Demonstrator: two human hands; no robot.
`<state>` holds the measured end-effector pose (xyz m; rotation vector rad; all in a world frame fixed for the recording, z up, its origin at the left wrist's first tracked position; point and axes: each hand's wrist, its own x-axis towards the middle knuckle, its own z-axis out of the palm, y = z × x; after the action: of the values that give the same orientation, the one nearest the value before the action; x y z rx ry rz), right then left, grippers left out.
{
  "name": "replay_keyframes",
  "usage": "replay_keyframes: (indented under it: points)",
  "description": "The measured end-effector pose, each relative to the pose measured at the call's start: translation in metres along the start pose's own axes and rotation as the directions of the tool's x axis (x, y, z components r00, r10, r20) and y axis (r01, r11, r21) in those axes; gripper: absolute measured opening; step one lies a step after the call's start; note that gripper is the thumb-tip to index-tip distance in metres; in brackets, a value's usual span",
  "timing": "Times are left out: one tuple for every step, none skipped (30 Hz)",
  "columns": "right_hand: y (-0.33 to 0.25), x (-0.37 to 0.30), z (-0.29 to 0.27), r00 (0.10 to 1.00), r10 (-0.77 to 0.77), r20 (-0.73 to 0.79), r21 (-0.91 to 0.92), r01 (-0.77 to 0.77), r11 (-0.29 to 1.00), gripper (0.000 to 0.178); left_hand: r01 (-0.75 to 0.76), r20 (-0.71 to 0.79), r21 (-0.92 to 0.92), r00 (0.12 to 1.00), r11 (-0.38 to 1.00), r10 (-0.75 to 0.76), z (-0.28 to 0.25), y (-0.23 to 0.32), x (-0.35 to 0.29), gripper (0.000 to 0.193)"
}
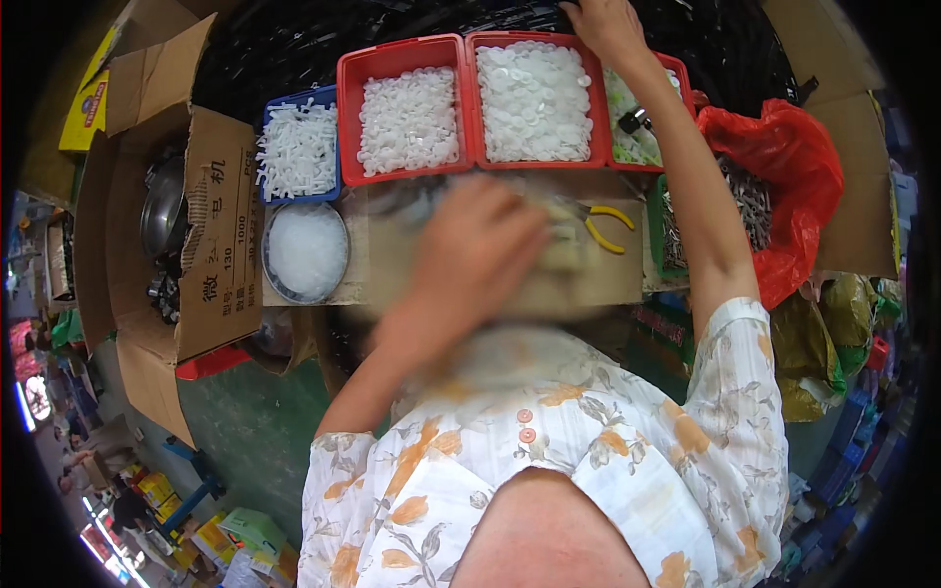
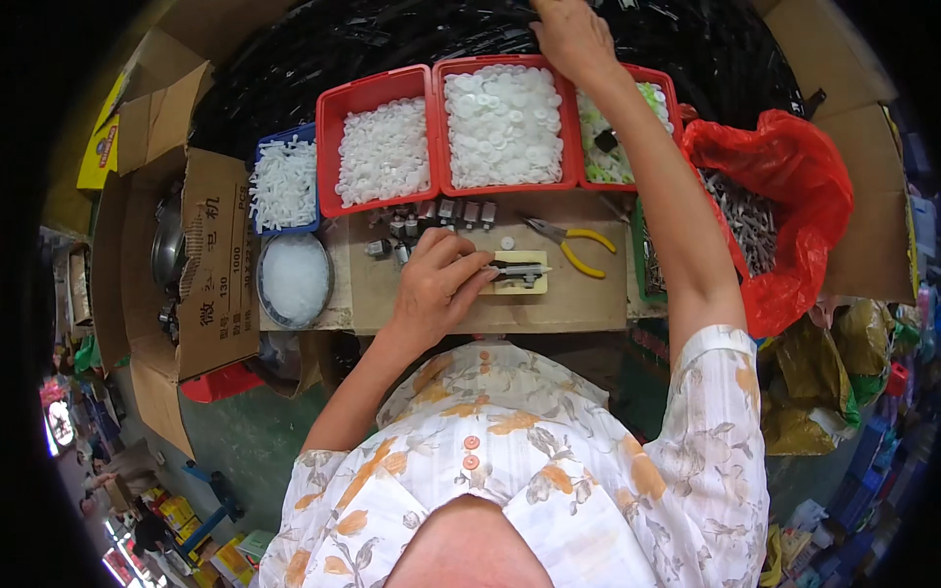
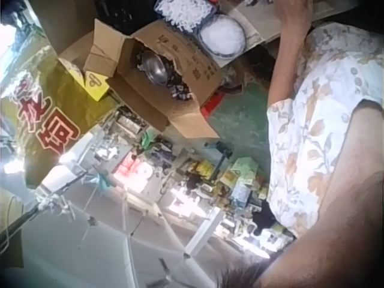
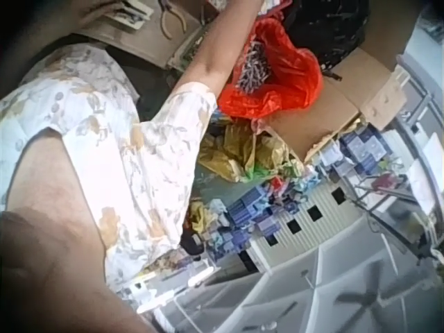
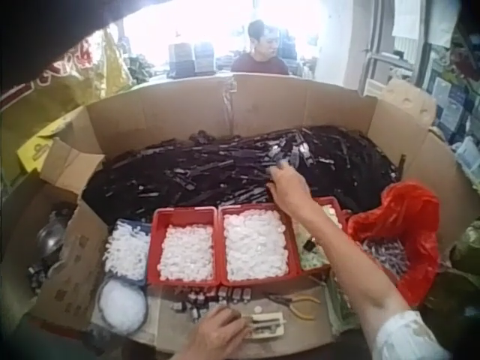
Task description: The person assembles small plastic components onto electronic bases by hand at a workbench.
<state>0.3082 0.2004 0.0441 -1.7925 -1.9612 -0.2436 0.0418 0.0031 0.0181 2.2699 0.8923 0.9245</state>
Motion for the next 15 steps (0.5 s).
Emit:
replay_keyframes:
  points:
    - [0.010,0.008,0.006,1.000,0.021,0.020,-0.089,-0.019,0.996,0.023,0.001,-0.007,0.000,1.000,1.000,-0.001,-0.003,0.000,0.000,0.022]
    - [0.043,0.001,0.005,0.957,-0.235,-0.172,0.445,0.288,0.848,0.024,-0.009,-0.019,-0.012,1.000,1.000,0.009,-0.006,0.000,0.001,0.022]
    - [0.039,0.005,0.005,0.955,-0.243,-0.168,0.442,0.293,0.847,0.024,-0.007,-0.037,-0.021,0.999,1.000,0.006,-0.006,0.000,0.000,0.022]
    - [0.036,0.010,0.004,0.983,-0.180,-0.043,0.280,0.185,0.942,0.026,-0.007,-0.043,-0.028,0.999,1.000,0.006,-0.006,-0.003,-0.003,0.022]
    - [0.035,0.013,0.001,0.994,-0.089,0.067,0.092,0.083,0.992,0.028,0.001,-0.070,-0.011,0.998,1.000,-0.002,-0.006,-0.011,-0.008,0.022]
    - [0.036,0.009,-0.011,0.995,-0.032,0.093,0.037,0.028,0.999,0.025,0.014,-0.101,0.003,0.995,1.000,-0.014,-0.006,-0.016,-0.014,0.021]
    - [0.054,0.001,-0.014,0.997,-0.058,0.040,-0.023,0.059,0.998,0.021,0.039,-0.092,0.003,0.995,0.999,-0.038,-0.008,-0.019,-0.018,0.021]
    - [0.078,-0.010,-0.022,0.996,-0.088,-0.011,-0.084,0.087,0.993,0.019,0.031,-0.091,-0.010,0.995,0.999,-0.032,-0.007,-0.022,-0.020,0.021]
    - [0.088,-0.020,-0.039,0.998,-0.003,0.062,-0.197,0.015,0.980,0.024,0.044,-0.088,0.009,0.995,0.999,-0.043,-0.007,-0.026,-0.023,0.020]
    - [0.108,-0.033,-0.051,0.991,0.093,0.093,-0.304,-0.061,0.951,0.025,0.050,-0.077,0.028,0.996,0.998,-0.048,-0.007,-0.029,-0.024,0.020]
    - [0.125,-0.045,-0.062,0.974,0.167,0.152,-0.359,-0.103,0.928,0.027,0.046,-0.075,0.023,0.996,0.999,-0.044,-0.006,-0.032,-0.026,0.020]
    - [0.139,-0.056,-0.072,0.948,0.242,0.205,-0.412,-0.141,0.900,0.029,0.039,-0.075,0.027,0.996,0.999,-0.037,-0.005,-0.033,-0.026,0.020]
    - [0.146,-0.068,-0.076,0.942,0.258,0.213,-0.419,-0.151,0.895,0.030,0.029,-0.076,0.031,0.997,0.999,-0.027,-0.003,-0.034,-0.025,0.020]
    - [0.154,-0.080,-0.077,0.936,0.274,0.221,-0.426,-0.160,0.891,0.032,0.024,-0.073,0.029,0.997,0.999,-0.021,-0.001,-0.035,-0.025,0.020]
    - [0.158,-0.085,-0.078,0.944,0.212,0.251,-0.388,-0.103,0.916,0.036,0.009,-0.071,0.036,0.997,0.999,-0.006,0.001,-0.036,-0.024,0.020]
